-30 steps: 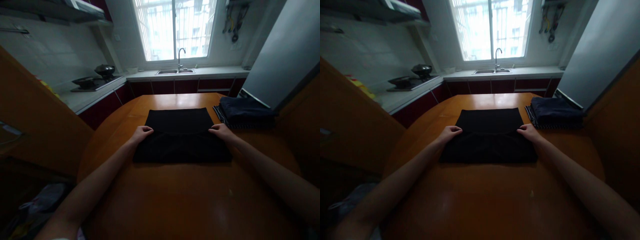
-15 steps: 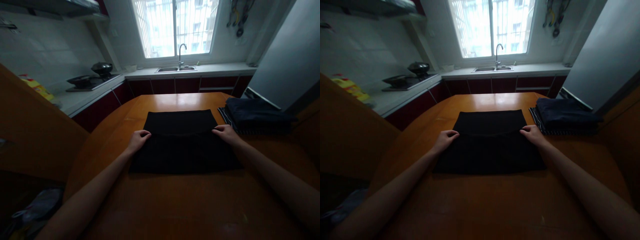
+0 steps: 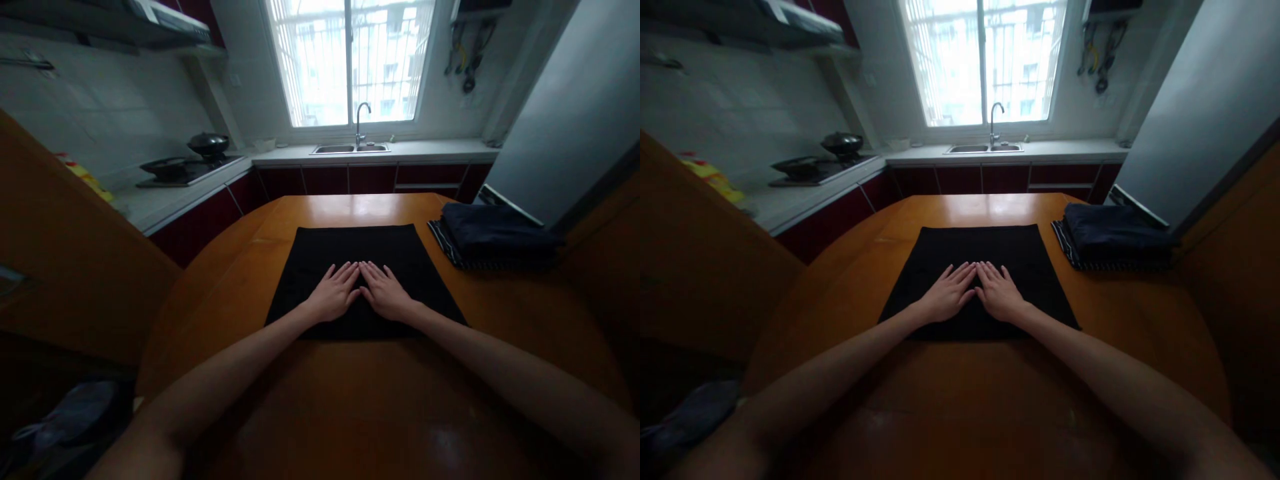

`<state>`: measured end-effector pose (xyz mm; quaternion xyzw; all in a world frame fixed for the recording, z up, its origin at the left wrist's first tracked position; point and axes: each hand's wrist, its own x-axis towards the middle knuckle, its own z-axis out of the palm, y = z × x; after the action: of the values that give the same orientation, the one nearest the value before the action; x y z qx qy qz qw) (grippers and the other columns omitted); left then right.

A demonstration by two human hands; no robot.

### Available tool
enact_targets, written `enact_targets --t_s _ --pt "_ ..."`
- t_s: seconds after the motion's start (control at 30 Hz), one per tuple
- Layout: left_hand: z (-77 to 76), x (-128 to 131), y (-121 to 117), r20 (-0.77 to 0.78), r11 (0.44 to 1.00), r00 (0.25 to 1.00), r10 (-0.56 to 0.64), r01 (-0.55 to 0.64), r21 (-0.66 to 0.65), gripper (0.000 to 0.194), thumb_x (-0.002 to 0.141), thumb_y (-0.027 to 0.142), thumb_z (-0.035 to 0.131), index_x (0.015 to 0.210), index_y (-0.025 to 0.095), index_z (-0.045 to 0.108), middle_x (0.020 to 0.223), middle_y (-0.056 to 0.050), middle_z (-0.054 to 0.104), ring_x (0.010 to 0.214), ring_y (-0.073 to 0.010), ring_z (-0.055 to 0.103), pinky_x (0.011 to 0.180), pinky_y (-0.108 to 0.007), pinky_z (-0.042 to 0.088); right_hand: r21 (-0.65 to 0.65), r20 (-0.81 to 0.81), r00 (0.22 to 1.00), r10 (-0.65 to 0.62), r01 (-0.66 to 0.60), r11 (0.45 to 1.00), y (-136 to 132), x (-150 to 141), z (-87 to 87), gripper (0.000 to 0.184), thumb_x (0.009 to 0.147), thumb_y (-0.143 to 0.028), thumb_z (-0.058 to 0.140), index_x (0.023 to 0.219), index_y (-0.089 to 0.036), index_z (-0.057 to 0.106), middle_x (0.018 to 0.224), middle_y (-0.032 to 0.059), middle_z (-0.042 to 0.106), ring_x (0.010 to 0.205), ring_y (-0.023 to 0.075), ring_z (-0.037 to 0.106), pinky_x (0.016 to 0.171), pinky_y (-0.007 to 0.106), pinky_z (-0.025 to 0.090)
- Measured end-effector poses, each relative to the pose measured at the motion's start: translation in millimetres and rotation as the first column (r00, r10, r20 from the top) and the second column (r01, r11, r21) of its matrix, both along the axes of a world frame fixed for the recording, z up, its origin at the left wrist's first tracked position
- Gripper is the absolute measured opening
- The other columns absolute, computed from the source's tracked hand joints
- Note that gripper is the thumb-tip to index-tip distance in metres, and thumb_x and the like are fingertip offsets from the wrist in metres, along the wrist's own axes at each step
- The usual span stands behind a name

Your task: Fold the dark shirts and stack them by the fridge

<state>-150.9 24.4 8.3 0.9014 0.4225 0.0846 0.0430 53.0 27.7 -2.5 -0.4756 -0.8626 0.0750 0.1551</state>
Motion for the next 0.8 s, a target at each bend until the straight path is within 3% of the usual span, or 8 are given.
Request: enact_targets --t_s 0.1,0.23,0.4,0.53,0.6,0.67,0.73,0.8 --pt "-6.0 -22 4 -0.004 0.994 0.995 0.104 -0.104 -0.043 0.063 0.106 0.051 0.028 0.161 0.019 0.026 0.166 -0.011 0.024 0.155 -0.0294 0.018 0.123 -0.051 0.014 -0.044 0.019 0.997 -0.074 0.075 0.996 2 17 -12.1 0.071 0.101 -0.061 0.028 0.159 -0.02 0.031 0.164 0.0121 0.03 0.153 0.0289 0.024 0.123 0.054 0.015" --pt "-5.6 -74 11 -0.006 0.973 0.977 0.211 -0.211 -0.088 0.066 0.104 0.055 0.029 0.16 0.021 0.027 0.166 -0.01 0.025 0.155 -0.0291 0.018 0.124 -0.053 0.011 -0.083 0.083 0.97 -0.229 0.236 0.968 9 63 -13.9 0.078 0.099 -0.068 0.023 0.157 -0.017 0.035 0.165 0.0128 0.027 0.154 0.0272 0.02 0.124 0.054 0.012" --pt "-5.6 -127 21 0.025 0.913 0.92 0.39 -0.384 -0.137 0.061 0.103 0.049 0.03 0.158 0.022 0.034 0.165 -0.012 0.026 0.155 -0.0308 0.016 0.121 -0.061 0.009 -0.076 0.078 0.908 -0.412 0.417 0.906 11 102 -19.6 0.072 0.101 -0.06 0.027 0.157 -0.015 0.035 0.165 0.014 0.026 0.154 0.0292 0.02 0.122 0.061 0.013" --pt "7.0 -153 18 0.232 0.849 0.816 0.529 -0.509 -0.142 0.062 0.102 0.047 0.03 0.153 0.014 0.04 0.16 -0.018 0.037 0.152 -0.0301 0.026 0.122 -0.056 0.016 -0.022 -0.09 0.88 -0.467 0.467 0.884 3 124 -19.4 0.067 0.102 -0.05 0.031 0.153 -0.007 0.04 0.161 0.0225 0.034 0.151 0.0338 0.026 0.119 0.063 0.022" --pt "19.4 -159 0 0.359 0.88 0.809 0.465 -0.467 -0.087 0.061 0.103 0.048 0.033 0.149 0.011 0.046 0.156 -0.02 0.044 0.149 -0.029 0.035 0.122 -0.051 0.023 0.081 -0.206 0.912 -0.354 0.377 0.923 -13 133 -13.4 0.06 0.102 -0.045 0.034 0.15 -0.011 0.045 0.158 0.0211 0.039 0.15 0.0327 0.03 0.118 0.062 0.026" --pt "31.0 -160 -31 0.391 0.955 0.874 0.288 -0.292 -0.051 0.056 0.102 0.047 0.04 0.146 0.015 0.051 0.152 -0.016 0.049 0.144 -0.0267 0.043 0.121 -0.049 0.03 0.164 -0.249 0.957 -0.148 0.193 0.967 -40 140 -6.4 0.054 0.102 -0.043 0.042 0.149 -0.02 0.048 0.158 0.0154 0.042 0.149 0.0296 0.033 0.119 0.059 0.029" --pt "37.0 -157 -66 0.309 0.993 0.946 0.094 -0.069 -0.092 0.05 0.101 0.042 0.049 0.147 0.023 0.051 0.153 -0.01 0.05 0.142 -0.0251 0.046 0.119 -0.048 0.035 0.171 -0.184 0.982 0.036 -0.004 0.985 -71 145 -2.1 0.054 0.099 -0.039 0.05 0.152 -0.026 0.045 0.16 0.0104 0.04 0.15 0.028 0.031 0.12 0.057 0.029" --pt "35.4 -154 -97 0.193 0.991 0.98 -0.051 0.073 -0.109 0.051 0.099 0.034 0.055 0.149 0.029 0.048 0.155 -0.006 0.048 0.143 -0.0242 0.045 0.118 -0.045 0.039 0.14 -0.093 0.984 0.152 -0.138 0.98 -98 150 -2.2 0.057 0.097 -0.033 0.054 0.153 -0.029 0.043 0.161 0.007 0.039 0.15 0.028 0.032 0.12 0.057 0.03"
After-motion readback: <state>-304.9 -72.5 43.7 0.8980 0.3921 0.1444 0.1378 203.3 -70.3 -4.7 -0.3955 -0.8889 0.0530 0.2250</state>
